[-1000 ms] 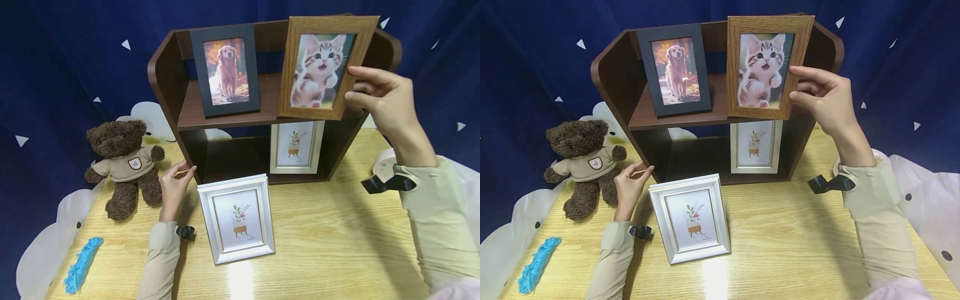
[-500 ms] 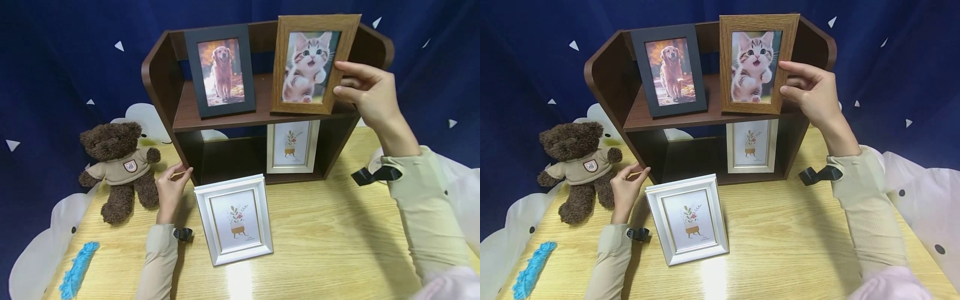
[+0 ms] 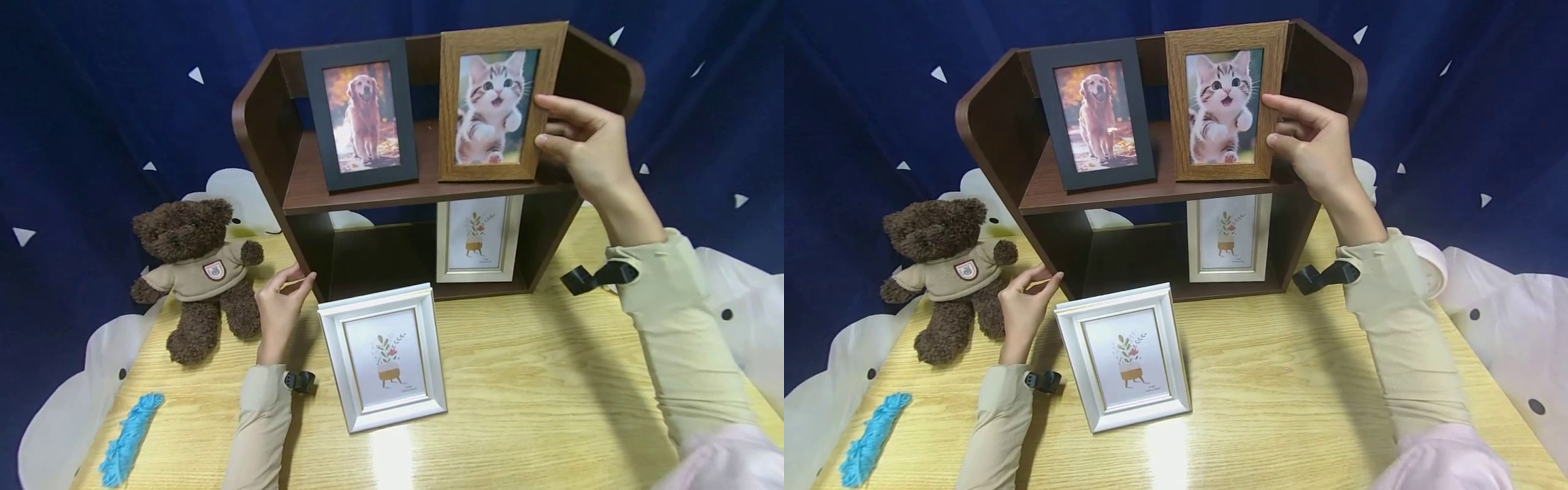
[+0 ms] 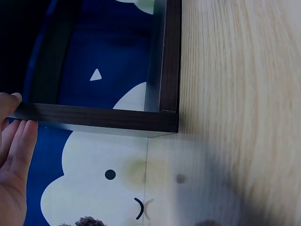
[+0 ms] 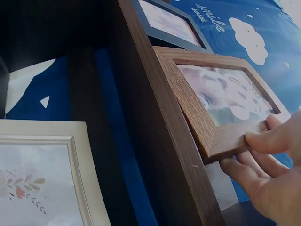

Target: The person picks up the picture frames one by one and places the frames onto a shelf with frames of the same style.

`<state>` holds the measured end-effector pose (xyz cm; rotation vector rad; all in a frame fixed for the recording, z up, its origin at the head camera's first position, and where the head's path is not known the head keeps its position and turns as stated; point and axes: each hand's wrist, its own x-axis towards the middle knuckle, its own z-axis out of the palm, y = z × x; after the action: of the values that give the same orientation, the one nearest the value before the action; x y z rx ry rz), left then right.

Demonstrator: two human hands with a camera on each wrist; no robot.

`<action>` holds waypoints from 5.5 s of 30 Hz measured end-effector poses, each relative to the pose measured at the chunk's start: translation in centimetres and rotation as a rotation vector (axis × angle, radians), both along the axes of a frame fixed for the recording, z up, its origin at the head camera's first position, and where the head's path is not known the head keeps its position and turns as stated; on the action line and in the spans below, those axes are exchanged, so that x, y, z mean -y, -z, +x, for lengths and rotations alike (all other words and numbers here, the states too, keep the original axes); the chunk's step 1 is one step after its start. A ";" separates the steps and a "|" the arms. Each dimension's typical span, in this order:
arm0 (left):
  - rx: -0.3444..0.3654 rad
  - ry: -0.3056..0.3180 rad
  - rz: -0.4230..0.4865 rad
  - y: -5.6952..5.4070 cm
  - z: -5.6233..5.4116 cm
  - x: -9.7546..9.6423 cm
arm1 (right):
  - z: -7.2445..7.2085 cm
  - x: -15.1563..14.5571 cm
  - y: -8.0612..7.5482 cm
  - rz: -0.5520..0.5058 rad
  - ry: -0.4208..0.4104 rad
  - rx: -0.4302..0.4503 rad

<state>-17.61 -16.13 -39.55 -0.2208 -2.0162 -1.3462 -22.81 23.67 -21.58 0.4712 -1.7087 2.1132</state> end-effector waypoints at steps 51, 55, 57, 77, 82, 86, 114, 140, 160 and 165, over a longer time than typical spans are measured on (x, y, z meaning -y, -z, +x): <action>0.013 0.022 -0.016 -0.2 -0.1 0.2 | 0.2 0.7 0.5 0.227 0.192 0.156; 0.019 0.024 -0.016 -0.1 -0.2 0.3 | 0.3 0.7 0.5 0.229 0.185 0.135; 0.016 0.026 -0.014 -0.1 -0.2 0.3 | 0.4 0.7 0.6 0.234 0.188 0.123; 0.014 0.031 -0.016 0.0 -0.2 0.3 | 1.2 0.5 1.0 0.326 0.285 0.058; 0.000 0.039 -0.004 0.0 -0.3 0.3 | 1.7 0.5 1.3 0.287 0.275 0.027; -0.007 0.038 0.000 0.0 -0.4 0.3 | 2.2 0.5 1.6 0.216 0.265 -0.010; -0.010 0.039 0.015 0.2 -0.4 0.3 | 5.6 -1.0 6.0 -0.146 0.202 -0.020; 0.031 0.024 0.006 0.1 -0.3 0.3 | 6.1 -3.2 14.5 -0.296 0.534 0.077; 0.024 0.011 0.024 2.9 -2.3 1.4 | 4.6 -3.2 19.1 -0.055 0.570 0.242; 0.021 0.020 0.027 2.7 -2.3 1.4 | 4.4 -3.0 19.3 -0.087 0.576 0.268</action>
<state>-19.92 -17.51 -42.29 -0.2161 -2.0171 -1.3928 -18.42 26.67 -40.93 -0.3158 -1.6229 1.8603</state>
